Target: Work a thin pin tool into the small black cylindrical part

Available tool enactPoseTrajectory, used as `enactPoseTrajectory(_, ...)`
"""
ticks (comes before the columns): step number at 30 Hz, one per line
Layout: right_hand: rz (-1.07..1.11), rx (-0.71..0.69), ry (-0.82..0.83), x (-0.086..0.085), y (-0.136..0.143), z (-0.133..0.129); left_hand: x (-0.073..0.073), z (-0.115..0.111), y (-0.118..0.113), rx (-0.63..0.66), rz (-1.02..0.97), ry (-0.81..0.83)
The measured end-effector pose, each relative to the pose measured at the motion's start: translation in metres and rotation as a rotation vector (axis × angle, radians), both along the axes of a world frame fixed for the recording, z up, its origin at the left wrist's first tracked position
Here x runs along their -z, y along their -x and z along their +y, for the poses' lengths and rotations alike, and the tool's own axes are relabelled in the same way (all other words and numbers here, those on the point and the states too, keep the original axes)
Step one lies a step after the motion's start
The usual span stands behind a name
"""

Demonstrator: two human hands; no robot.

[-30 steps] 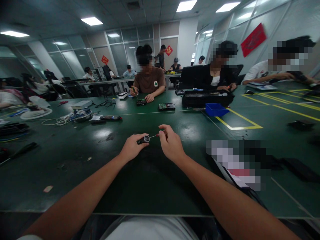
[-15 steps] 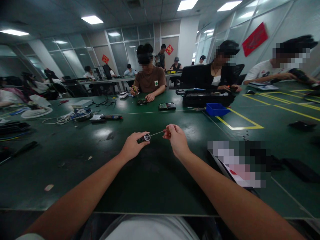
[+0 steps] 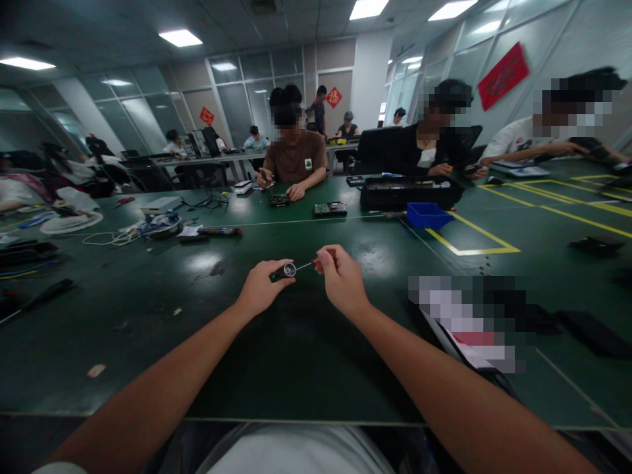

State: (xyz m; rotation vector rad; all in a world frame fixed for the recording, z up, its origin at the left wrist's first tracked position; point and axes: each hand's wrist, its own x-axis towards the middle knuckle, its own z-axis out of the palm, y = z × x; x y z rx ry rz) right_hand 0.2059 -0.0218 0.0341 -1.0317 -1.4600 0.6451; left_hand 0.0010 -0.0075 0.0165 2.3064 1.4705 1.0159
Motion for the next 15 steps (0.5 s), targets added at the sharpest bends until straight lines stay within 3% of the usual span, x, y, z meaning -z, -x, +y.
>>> enactPoseTrajectory(5,0.045,-0.021,0.002,0.0017,0.0003,0.0009,0.0009,0.0001,-0.0002,0.011,0.003,-0.007)
enactPoseTrajectory(15,-0.11,0.071,-0.067,0.0019,-0.0017,-0.0022,0.0023,0.0012,0.0006,0.016,0.004,-0.015)
